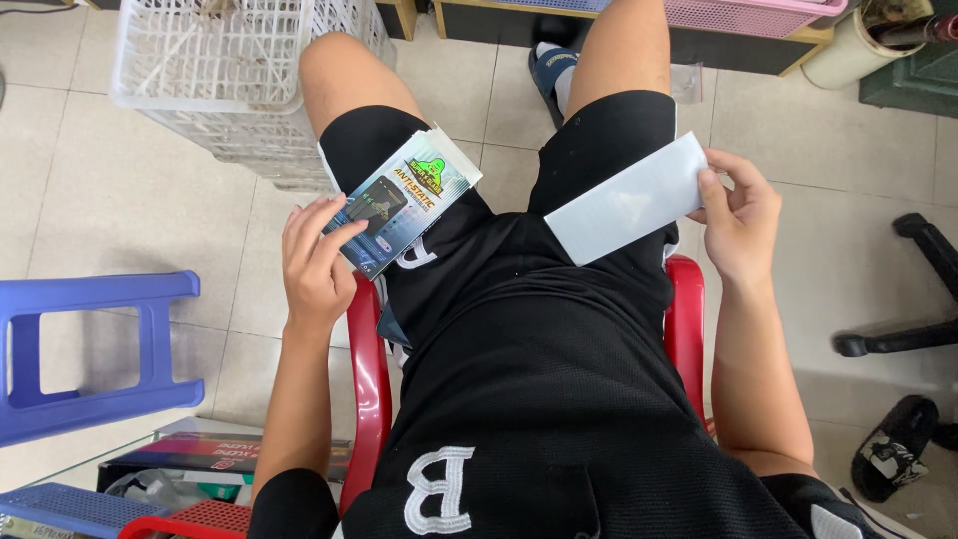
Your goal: The person removes screen protector components from their packaging, pulling out protective sheets and cleaning cloths from multiple boxes.
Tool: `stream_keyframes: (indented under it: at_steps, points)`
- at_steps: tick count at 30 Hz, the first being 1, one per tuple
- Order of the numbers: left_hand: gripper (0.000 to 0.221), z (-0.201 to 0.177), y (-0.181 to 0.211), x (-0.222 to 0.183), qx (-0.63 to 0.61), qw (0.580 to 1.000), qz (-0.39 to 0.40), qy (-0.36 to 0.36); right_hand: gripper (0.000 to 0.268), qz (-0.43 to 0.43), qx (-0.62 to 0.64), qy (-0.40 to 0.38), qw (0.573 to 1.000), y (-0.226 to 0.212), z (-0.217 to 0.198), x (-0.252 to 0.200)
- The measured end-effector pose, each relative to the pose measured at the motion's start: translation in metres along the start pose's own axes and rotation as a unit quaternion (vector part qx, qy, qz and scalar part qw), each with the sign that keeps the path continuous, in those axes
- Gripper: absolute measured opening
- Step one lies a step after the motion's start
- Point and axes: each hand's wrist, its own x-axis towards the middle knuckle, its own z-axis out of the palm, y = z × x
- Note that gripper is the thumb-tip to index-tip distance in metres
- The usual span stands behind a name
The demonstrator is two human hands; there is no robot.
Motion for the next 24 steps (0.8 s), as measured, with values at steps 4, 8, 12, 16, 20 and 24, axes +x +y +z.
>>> stream_keyframes:
  at_steps: [4, 8, 12, 16, 20, 24]
  points:
    - [0.028, -0.01, 0.052, 0.047, -0.16, 0.986, -0.017, 0.042, 0.017, -0.093, 0.011, -0.02, 0.995, -0.042, 0.019, -0.007]
    - [0.056, -0.009, 0.109, 0.101, -0.465, 0.87, -0.05, -0.158, 0.012, -0.201, 0.02, -0.055, 0.978, -0.086, 0.044, -0.016]
    - [0.094, 0.02, 0.128, 0.137, -0.618, 0.667, -0.002, -0.415, 0.016, -0.347, -0.024, -0.044, 0.936, -0.14, 0.065, -0.019]
    - [0.075, 0.04, 0.133, 0.141, -0.698, 0.496, 0.055, -0.513, 0.019, -0.436, -0.083, -0.032, 0.896, -0.183, 0.058, -0.023]
    - [0.07, 0.04, 0.143, 0.148, -0.689, 0.54, 0.021, -0.484, 0.014, -0.421, -0.098, -0.067, 0.899, -0.218, 0.049, -0.036]
    - [0.077, 0.038, 0.153, 0.154, -0.589, 0.669, 0.087, -0.446, 0.011, -0.385, -0.104, -0.089, 0.913, -0.209, 0.037, -0.033]
